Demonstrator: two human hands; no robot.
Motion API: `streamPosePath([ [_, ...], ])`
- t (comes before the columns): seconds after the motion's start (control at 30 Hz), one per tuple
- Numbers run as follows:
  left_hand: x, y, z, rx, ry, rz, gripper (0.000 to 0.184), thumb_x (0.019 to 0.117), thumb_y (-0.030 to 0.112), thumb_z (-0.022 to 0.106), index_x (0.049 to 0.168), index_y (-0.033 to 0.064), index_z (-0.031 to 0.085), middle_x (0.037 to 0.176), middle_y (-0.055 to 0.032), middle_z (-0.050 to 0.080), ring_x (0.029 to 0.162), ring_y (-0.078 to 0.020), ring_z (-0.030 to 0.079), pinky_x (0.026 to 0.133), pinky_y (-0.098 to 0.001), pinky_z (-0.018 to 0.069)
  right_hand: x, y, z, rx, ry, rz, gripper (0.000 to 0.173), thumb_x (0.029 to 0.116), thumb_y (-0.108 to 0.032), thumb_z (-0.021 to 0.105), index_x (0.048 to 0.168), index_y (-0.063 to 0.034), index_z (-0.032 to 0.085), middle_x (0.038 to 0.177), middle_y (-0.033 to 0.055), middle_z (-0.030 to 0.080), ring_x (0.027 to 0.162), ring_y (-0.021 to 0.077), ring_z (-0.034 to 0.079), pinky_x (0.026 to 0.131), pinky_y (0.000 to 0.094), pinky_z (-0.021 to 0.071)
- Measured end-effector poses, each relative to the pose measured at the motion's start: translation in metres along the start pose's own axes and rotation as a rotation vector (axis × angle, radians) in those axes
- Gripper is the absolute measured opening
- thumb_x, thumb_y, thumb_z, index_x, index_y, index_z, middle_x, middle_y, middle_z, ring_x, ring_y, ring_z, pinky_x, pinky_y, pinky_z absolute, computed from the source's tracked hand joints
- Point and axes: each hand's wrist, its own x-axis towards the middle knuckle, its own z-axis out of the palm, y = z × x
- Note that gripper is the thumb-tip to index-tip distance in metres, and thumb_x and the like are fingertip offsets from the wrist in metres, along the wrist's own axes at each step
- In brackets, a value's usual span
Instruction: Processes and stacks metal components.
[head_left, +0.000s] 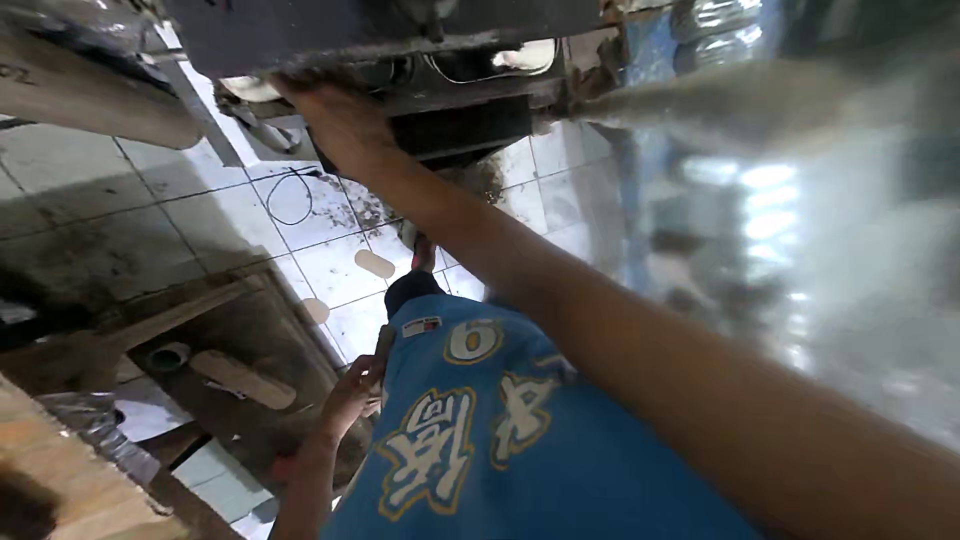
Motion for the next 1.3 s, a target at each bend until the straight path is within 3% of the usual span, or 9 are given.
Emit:
streamPosePath([
  [0.13, -0.004, 0.016, -0.010, 0.052, -0.069, -0.001, 0.033, 0.1065, 0.018, 0.053, 0.136, 0.0038, 0.056, 0.128, -0.0177, 0.062, 0.111, -0.0247, 0.063, 0.096, -0.0465, 0.0524, -0.008, 0.024, -0.022, -0.086, -0.062, 0.005, 0.058, 0.0964, -0.005, 0.059, 0.151, -0.0246, 0.054, 0.132, 0.0072, 0.070, 0.126, 0.0247, 0.062, 0.116, 0.0418, 0.0405],
  [0.23, -0.004, 0.015, -0.014, 0.032, -0.076, 0.024, 0.032, 0.1041, 0.015, 0.056, 0.134, 0.0035, 0.057, 0.127, -0.0177, 0.062, 0.111, -0.0251, 0.063, 0.096, -0.0464, 0.0528, -0.009, 0.014, -0.020, -0.104, -0.119, 0.035, 0.056, 0.1000, -0.013, 0.056, 0.154, -0.0243, 0.050, 0.134, 0.0097, 0.068, 0.128, 0.0291, 0.061, 0.110, 0.0492, 0.0461],
  [0.37, 0.007, 0.013, -0.018, 0.062, -0.087, 0.059, 0.032, 0.1032, 0.017, 0.058, 0.132, 0.0035, 0.060, 0.126, -0.0173, 0.064, 0.114, -0.0254, 0.063, 0.100, -0.0471, 0.0513, -0.063, 0.057, -0.032, 0.084, 0.035, -0.067, 0.063, 0.0992, -0.021, 0.065, 0.157, -0.0129, 0.043, 0.164, 0.0149, 0.037, 0.155, 0.0391, 0.025, 0.127, 0.0523, 0.0232],
  [0.5, 0.005, 0.015, -0.014, 0.055, -0.063, 0.075, 0.032, 0.1044, 0.013, 0.054, 0.133, -0.0015, 0.058, 0.128, -0.0207, 0.062, 0.116, -0.0270, 0.061, 0.102, -0.0473, 0.0491, -0.121, 0.148, -0.071, 0.800, 0.295, 0.305, 0.037, 0.1050, -0.009, 0.053, 0.139, 0.0060, 0.054, 0.129, 0.0174, 0.065, 0.112, 0.0192, 0.068, 0.096, 0.0343, 0.0584],
  [0.57, 0.001, 0.023, -0.014, 0.064, -0.059, 0.079, 0.032, 0.1044, 0.010, 0.053, 0.134, -0.0021, 0.057, 0.126, -0.0191, 0.063, 0.112, -0.0228, 0.061, 0.100, -0.0428, 0.0496, -0.120, 0.178, -0.100, 1.270, 0.385, 0.665, 0.032, 0.1118, -0.022, 0.041, 0.133, -0.0003, 0.052, 0.106, 0.0088, 0.066, 0.082, 0.0148, 0.068, 0.074, 0.0316, 0.0611],
  [0.87, 0.004, 0.040, -0.011, 0.255, -0.091, 0.108, 0.033, 0.1030, 0.017, 0.060, 0.131, -0.0008, 0.061, 0.127, -0.0227, 0.064, 0.118, -0.0314, 0.062, 0.103, -0.0505, 0.0485, -0.090, 0.203, -0.132, 1.635, 0.283, 0.929, 0.031, 0.1110, -0.025, 0.035, 0.116, -0.0024, 0.056, 0.090, 0.0090, 0.067, 0.070, 0.0157, 0.067, 0.066, 0.0299, 0.0591],
  [1.1, 0.001, 0.033, 0.004, 0.270, -0.101, 0.085, 0.035, 0.1019, 0.018, 0.062, 0.133, 0.0019, 0.060, 0.130, -0.0202, 0.063, 0.118, -0.0283, 0.062, 0.103, -0.0486, 0.0498, -0.110, 0.214, -0.134, 1.578, 0.220, 0.854, 0.030, 0.1104, -0.027, 0.041, 0.123, -0.0044, 0.055, 0.092, 0.0091, 0.067, 0.072, 0.0168, 0.067, 0.067, 0.0321, 0.0589],
  [1.2, -0.015, 0.036, 0.018, 0.268, -0.102, 0.060, 0.041, 0.0971, 0.011, 0.067, 0.135, 0.0013, 0.058, 0.132, -0.0212, 0.061, 0.117, -0.0300, 0.062, 0.099, -0.0494, 0.0517, -0.159, 0.210, -0.159, 1.290, 0.233, 0.538, 0.037, 0.1097, -0.019, 0.048, 0.142, -0.0020, 0.051, 0.111, 0.0120, 0.069, 0.083, 0.0176, 0.070, 0.073, 0.0325, 0.0608],
  [1.3, -0.020, 0.034, 0.035, 0.304, -0.066, 0.126, 0.038, 0.0951, 0.005, 0.067, 0.131, -0.0047, 0.060, 0.130, -0.0233, 0.062, 0.119, -0.0312, 0.061, 0.104, -0.0481, 0.0491, -0.191, 0.222, -0.238, 0.710, 0.425, 0.129, 0.028, 0.1031, -0.017, 0.060, 0.121, 0.0021, 0.069, 0.102, 0.0094, 0.073, 0.084, 0.0112, 0.069, 0.079, 0.0303, 0.0594],
])
